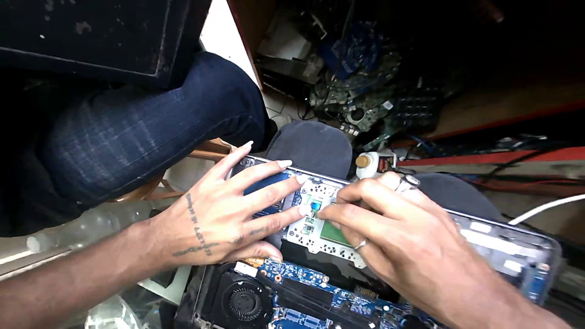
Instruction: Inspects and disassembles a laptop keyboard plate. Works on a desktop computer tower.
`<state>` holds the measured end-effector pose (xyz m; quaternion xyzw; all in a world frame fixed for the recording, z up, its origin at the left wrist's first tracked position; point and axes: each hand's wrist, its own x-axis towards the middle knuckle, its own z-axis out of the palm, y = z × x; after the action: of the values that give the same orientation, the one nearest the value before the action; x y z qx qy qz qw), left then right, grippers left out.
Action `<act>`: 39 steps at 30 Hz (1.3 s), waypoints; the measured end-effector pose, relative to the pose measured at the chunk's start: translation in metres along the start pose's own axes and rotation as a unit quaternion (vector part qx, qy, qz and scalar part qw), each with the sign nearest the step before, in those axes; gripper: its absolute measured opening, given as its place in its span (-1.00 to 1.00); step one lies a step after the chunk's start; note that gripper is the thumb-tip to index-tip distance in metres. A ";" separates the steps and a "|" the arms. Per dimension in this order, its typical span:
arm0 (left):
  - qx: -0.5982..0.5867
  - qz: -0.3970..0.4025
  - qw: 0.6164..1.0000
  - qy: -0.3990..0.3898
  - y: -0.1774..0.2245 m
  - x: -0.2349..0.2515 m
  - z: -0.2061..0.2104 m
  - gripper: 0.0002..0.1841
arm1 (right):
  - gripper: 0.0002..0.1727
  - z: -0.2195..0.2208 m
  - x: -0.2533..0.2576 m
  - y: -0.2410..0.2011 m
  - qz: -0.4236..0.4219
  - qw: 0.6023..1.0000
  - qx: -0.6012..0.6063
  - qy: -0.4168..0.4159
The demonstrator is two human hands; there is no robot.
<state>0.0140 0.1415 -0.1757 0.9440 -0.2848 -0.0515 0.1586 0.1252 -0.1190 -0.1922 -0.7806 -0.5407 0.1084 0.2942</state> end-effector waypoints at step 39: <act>-0.026 0.004 1.000 0.015 -0.005 -0.001 0.006 -0.39 | -0.64 -0.033 0.057 0.027 -0.168 0.963 -0.009 -0.208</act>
<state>0.0143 0.1441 -0.1832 0.9391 -0.2847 -0.0439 0.1875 0.1852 -0.0848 -0.1726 -0.6412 -0.7146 0.2123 0.1820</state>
